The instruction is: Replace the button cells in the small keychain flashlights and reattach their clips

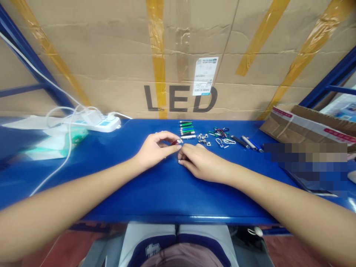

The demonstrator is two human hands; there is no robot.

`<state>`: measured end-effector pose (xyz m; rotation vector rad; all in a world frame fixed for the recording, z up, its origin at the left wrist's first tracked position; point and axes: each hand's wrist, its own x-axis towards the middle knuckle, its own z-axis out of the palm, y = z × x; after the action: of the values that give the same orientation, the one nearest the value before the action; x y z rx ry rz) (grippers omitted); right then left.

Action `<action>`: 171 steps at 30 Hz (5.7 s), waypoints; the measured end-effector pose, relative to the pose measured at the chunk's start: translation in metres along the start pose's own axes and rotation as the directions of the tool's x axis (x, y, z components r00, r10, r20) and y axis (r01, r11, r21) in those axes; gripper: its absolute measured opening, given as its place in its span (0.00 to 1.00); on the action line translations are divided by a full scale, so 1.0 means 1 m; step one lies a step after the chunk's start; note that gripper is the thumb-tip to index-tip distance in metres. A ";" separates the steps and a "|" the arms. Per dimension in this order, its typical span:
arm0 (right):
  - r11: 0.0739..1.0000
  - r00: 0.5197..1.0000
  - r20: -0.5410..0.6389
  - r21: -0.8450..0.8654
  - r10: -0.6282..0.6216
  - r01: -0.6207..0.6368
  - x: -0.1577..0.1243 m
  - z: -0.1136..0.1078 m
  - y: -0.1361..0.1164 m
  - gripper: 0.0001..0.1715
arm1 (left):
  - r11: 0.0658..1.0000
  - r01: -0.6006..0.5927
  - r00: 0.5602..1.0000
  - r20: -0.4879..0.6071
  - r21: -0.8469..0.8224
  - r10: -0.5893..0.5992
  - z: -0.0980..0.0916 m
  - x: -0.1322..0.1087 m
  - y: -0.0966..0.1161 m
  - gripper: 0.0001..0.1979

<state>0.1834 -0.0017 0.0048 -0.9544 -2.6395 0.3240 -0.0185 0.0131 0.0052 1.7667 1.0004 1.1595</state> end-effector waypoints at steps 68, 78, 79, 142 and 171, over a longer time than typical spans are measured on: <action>0.858 0.880 -0.066 -0.200 0.470 -0.473 0.005 -0.029 0.062 0.08 | 0.977 0.135 0.984 0.135 -0.167 -0.113 0.006 -0.005 0.005 0.12; 0.908 0.886 -0.209 0.035 0.414 -0.417 0.007 -0.033 0.049 0.03 | 0.976 0.148 0.982 0.141 -0.160 -0.126 0.006 -0.006 0.005 0.13; 0.907 0.880 -0.224 0.134 0.419 -0.399 0.007 -0.034 0.045 0.04 | 0.975 0.149 0.981 0.148 -0.162 -0.125 0.006 -0.006 0.005 0.13; 0.901 0.902 -0.061 -0.117 -0.427 0.418 -0.010 -0.042 -0.002 0.16 | 0.771 0.602 0.681 0.639 -0.209 -0.358 -0.005 -0.011 0.031 0.18; 0.935 0.932 -0.243 0.167 -0.270 0.314 -0.005 -0.035 0.003 0.15 | 0.695 0.590 0.779 0.516 -0.411 -0.356 0.004 -0.020 0.040 0.10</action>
<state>0.2011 0.0010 0.0349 -0.4888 -2.4441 0.3838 -0.0127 -0.0213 0.0341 1.0933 0.7117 0.6098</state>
